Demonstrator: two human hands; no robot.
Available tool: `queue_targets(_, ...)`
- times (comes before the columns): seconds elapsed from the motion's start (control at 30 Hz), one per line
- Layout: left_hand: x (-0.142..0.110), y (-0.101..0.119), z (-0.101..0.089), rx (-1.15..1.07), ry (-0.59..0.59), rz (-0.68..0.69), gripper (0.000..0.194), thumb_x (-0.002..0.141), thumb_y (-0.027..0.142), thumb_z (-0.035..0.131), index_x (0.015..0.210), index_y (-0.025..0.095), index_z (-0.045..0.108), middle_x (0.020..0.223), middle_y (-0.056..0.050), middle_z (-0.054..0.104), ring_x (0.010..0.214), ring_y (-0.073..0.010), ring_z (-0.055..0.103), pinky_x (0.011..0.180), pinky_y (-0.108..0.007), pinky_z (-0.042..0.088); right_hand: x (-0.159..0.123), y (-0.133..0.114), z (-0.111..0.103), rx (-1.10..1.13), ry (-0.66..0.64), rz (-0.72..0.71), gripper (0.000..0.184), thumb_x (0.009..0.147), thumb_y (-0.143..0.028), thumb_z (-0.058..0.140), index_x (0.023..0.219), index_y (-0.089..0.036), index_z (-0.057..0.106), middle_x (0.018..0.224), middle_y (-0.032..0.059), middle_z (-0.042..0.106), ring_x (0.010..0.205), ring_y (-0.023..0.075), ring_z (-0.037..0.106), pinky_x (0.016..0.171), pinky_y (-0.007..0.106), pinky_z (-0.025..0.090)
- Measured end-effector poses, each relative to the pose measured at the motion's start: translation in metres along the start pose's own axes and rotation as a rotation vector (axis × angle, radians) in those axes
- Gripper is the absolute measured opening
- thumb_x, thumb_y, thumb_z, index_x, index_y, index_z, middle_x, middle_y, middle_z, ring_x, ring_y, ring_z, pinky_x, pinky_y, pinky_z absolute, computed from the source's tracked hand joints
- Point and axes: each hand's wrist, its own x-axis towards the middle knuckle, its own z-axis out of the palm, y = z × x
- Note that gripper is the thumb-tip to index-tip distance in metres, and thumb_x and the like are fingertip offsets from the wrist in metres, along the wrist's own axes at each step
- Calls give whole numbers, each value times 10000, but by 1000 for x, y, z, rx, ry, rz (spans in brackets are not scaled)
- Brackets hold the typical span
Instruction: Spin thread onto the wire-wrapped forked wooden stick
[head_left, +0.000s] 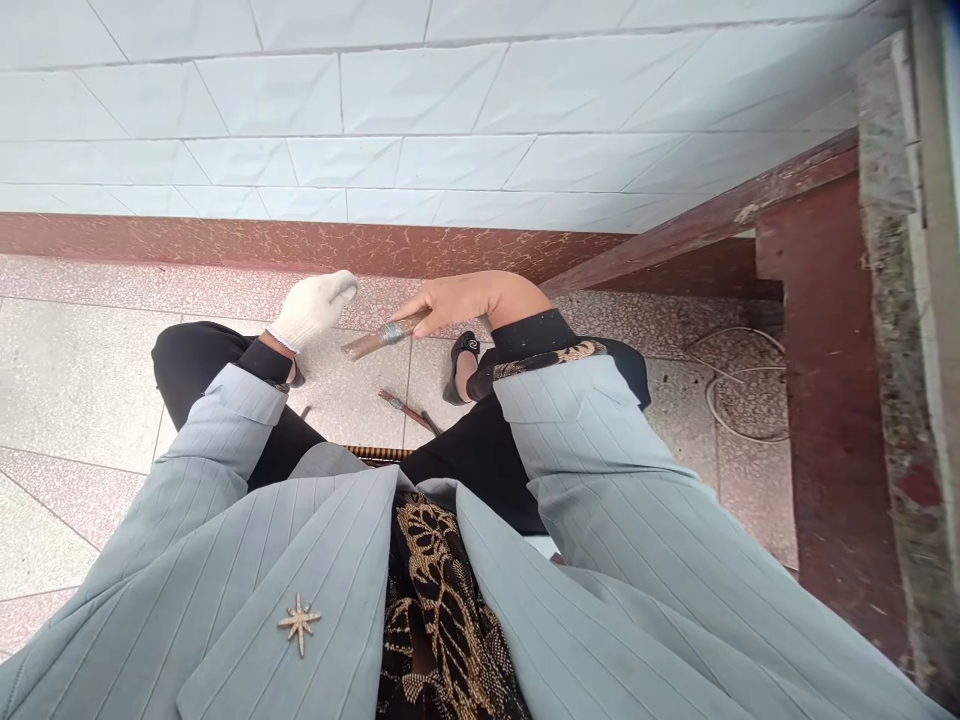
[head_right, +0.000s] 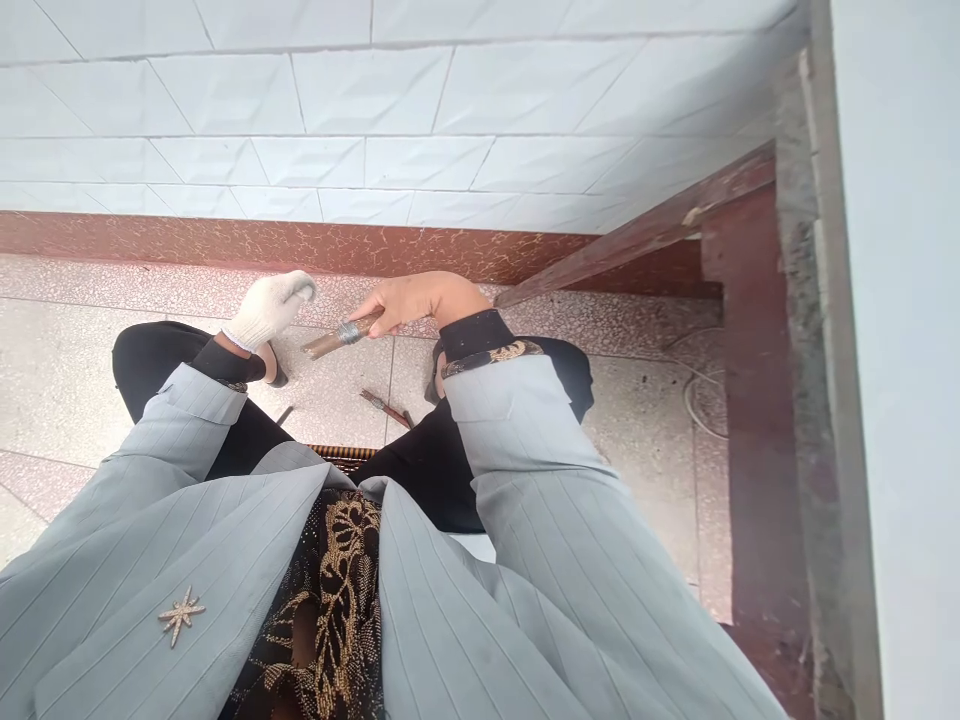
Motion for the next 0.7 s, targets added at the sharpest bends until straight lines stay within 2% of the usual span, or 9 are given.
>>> queue_targets(0.07,1,0,4,-87,0,-9,237,1026,226,485,1028,187,719,975,-73,746,905,-224,683,863,-366,498,-6,-3,-4,191,-18,-93,429,843,-340,819,1265,-268,839,854,-23,775,713,142,629,689,261,492)
queue_targets(0.1,1,1,6,-131,-9,-8,234,1025,223,479,1010,184,710,955,-70,734,881,-217,674,850,-364,499,-9,-4,-6,297,21,-111,446,842,-357,825,1278,-266,828,858,-25,766,711,133,617,685,253,490)
queue_targets(0.23,2,7,20,-257,-85,24,223,1018,212,468,972,173,683,938,-56,716,861,-187,651,847,-340,503,-11,-8,-4,689,467,-65,382,833,-335,851,1197,-224,806,771,-22,669,643,108,524,622,236,460)
queue_targets(0.33,1,12,28,-294,-141,67,207,1009,214,475,967,168,672,949,-46,714,898,-178,650,898,-331,496,-4,-8,1,832,671,33,266,863,-300,828,1110,-212,786,735,-1,616,618,120,484,580,253,445)
queue_targets(0.4,1,15,32,-281,-186,102,209,1008,212,472,969,168,672,948,-42,711,899,-175,649,905,-324,492,3,-5,5,790,744,108,238,896,-309,802,1115,-218,779,749,17,622,630,137,501,583,274,461)
queue_targets(0.5,0,18,35,-224,-235,155,223,1014,222,472,1008,170,689,965,-46,721,899,-177,657,895,-317,490,11,1,8,553,810,236,288,923,-318,771,1187,-204,786,803,39,671,700,171,572,664,314,511)
queue_targets(0.57,0,18,35,-173,-236,176,243,1023,241,467,1042,178,702,974,-47,730,900,-183,664,880,-315,488,14,5,10,326,785,323,320,924,-278,748,1223,-173,795,895,63,728,810,211,648,772,354,536)
queue_targets(0.7,-1,15,30,-44,-217,174,274,1036,279,462,1058,196,722,947,-47,740,873,-200,668,824,-318,480,16,11,10,-31,620,437,397,928,-206,686,1308,-178,799,1143,103,790,1069,292,723,929,395,527)
